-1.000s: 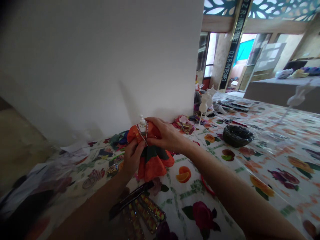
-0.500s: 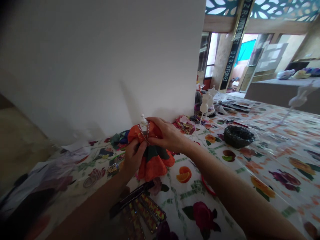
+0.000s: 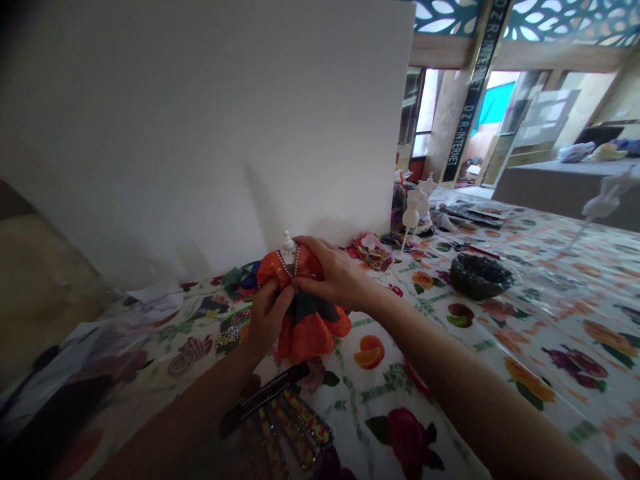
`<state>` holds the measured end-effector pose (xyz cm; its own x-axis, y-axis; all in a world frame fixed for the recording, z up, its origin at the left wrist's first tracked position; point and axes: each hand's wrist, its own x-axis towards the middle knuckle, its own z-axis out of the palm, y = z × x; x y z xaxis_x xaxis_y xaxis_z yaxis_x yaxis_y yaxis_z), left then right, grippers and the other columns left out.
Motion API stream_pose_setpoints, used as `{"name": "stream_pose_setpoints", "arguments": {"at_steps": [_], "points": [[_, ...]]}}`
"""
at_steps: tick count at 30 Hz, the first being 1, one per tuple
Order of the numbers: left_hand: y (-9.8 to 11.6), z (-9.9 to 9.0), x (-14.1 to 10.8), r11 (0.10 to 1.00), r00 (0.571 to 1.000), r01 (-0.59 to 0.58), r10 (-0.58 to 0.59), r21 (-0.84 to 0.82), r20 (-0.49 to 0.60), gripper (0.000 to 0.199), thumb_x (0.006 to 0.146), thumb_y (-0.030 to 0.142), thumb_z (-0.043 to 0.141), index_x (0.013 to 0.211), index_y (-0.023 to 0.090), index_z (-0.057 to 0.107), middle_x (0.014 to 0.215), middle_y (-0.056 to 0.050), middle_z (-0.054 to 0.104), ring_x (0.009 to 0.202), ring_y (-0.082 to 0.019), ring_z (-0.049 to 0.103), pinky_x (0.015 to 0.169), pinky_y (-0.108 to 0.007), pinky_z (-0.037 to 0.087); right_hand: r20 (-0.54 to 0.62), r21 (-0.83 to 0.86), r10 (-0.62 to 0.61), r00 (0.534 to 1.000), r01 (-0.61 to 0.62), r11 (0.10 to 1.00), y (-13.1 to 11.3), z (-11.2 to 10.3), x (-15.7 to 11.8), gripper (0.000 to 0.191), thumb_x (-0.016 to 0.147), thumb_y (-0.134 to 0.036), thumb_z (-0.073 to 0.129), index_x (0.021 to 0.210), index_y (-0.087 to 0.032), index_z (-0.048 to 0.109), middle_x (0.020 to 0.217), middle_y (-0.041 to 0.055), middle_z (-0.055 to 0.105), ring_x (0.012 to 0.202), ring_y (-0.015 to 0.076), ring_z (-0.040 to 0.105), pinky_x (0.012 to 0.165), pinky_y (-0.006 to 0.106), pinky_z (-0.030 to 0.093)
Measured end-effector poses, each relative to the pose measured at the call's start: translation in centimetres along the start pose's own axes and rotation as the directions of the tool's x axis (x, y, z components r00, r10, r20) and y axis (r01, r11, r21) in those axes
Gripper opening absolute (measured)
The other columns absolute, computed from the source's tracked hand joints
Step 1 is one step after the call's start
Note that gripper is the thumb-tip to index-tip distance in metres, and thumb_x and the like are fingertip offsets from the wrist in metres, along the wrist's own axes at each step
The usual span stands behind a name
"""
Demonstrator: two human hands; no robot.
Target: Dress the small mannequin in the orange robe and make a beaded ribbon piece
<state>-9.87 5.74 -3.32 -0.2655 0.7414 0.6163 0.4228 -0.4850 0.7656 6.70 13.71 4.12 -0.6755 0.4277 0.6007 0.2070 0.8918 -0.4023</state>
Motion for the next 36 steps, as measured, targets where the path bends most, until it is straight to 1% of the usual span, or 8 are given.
{"name": "stream_pose_setpoints", "arguments": {"at_steps": [4,11,14,17,27,31,34,36], "points": [[-0.1,0.1,0.1,1.0,1.0,0.012,-0.012,0.01,0.001,0.02,0.087,0.036,0.065,0.082,0.019,0.057,0.073,0.003,0.053,0.066,-0.012,0.048,0.06,-0.024,0.041,-0.01,-0.005,-0.006,1.0,0.006,1.0,0.0,0.0,-0.1,0.064,0.086,-0.033,0.07,0.142,-0.013,0.046,0.127,0.0152,0.064,0.11,0.0265,0.063,0.097,0.041,0.049],[0.8,0.4,0.6,0.984,0.993,0.11,-0.114,-0.138,-0.023,0.021,0.082,0.037,0.071,0.087,0.019,0.06,0.077,0.001,0.061,0.068,-0.013,0.055,0.063,-0.025,0.047,0.008,0.032,0.001,1.0,-0.001,0.999,-0.5,-0.6,-0.2,0.06,0.088,-0.035,0.067,0.141,-0.015,0.046,0.13,0.0144,0.063,0.111,0.0264,0.063,0.097,0.041,0.048],[1.0,0.5,0.6,0.982,0.991,0.118,-0.126,-0.148,-0.048,0.022,0.08,0.037,0.072,0.082,0.019,0.06,0.073,0.002,0.059,0.065,-0.013,0.054,0.061,-0.025,0.047,0.007,0.068,0.013,1.0,-0.013,0.998,-0.7,-1.0,-0.4,0.053,0.093,-0.036,0.062,0.141,-0.017,0.048,0.13,0.013,0.064,0.11,0.0252,0.063,0.096,0.04,0.049],[1.0,0.4,0.6,0.981,0.992,0.117,-0.124,-0.154,-0.035,0.019,0.08,0.033,0.072,0.086,0.019,0.061,0.077,0.002,0.062,0.069,-0.014,0.057,0.063,-0.025,0.048,-0.004,0.079,0.007,1.0,-0.007,0.997,-0.4,-1.1,-0.6,0.046,0.097,-0.036,0.055,0.139,-0.019,0.05,0.126,0.0116,0.066,0.108,0.0241,0.064,0.095,0.04,0.049],[0.8,0.5,0.4,0.974,0.99,0.132,-0.14,-0.186,-0.027,0.02,0.08,0.035,0.072,0.089,0.02,0.063,0.08,0.001,0.063,0.07,-0.014,0.057,0.066,-0.027,0.049,-0.107,-0.01,-0.07,0.992,0.069,0.998,-0.3,-1.4,-0.3,0.045,0.095,-0.035,0.059,0.137,-0.018,0.052,0.122,0.011,0.067,0.111,0.0235,0.063,0.093,0.037,0.051],[0.3,0.4,0.5,0.97,0.987,0.149,-0.159,-0.191,-0.038,0.024,0.08,0.038,0.073,0.088,0.018,0.063,0.077,0.001,0.061,0.068,-0.013,0.055,0.063,-0.026,0.047,-0.152,0.038,-0.025,0.988,0.031,0.999,-0.3,-1.5,-0.9,0.04,0.095,-0.032,0.058,0.133,-0.018,0.055,0.12,0.0118,0.067,0.11,0.0241,0.064,0.095,0.041,0.051],[0.0,0.4,0.6,0.973,0.985,0.154,-0.164,-0.172,-0.047,0.027,0.079,0.041,0.075,0.082,0.018,0.061,0.073,0.002,0.057,0.065,-0.013,0.053,0.06,-0.026,0.045,-0.223,0.087,0.021,0.974,-0.002,0.996,-0.5,-1.6,-2.2,0.035,0.097,-0.031,0.056,0.13,-0.02,0.057,0.123,0.0102,0.066,0.113,0.0245,0.064,0.099,0.043,0.051],[-0.1,0.4,0.6,0.977,0.99,0.127,-0.137,-0.174,-0.045,0.028,0.079,0.042,0.075,0.082,0.018,0.061,0.074,0.002,0.057,0.066,-0.013,0.052,0.061,-0.026,0.044,-0.268,0.071,0.036,0.963,-0.018,0.997,-1.1,-1.8,-3.4,0.031,0.097,-0.029,0.054,0.127,-0.022,0.059,0.124,0.0087,0.066,0.115,0.0248,0.063,0.101,0.044,0.05]]}}
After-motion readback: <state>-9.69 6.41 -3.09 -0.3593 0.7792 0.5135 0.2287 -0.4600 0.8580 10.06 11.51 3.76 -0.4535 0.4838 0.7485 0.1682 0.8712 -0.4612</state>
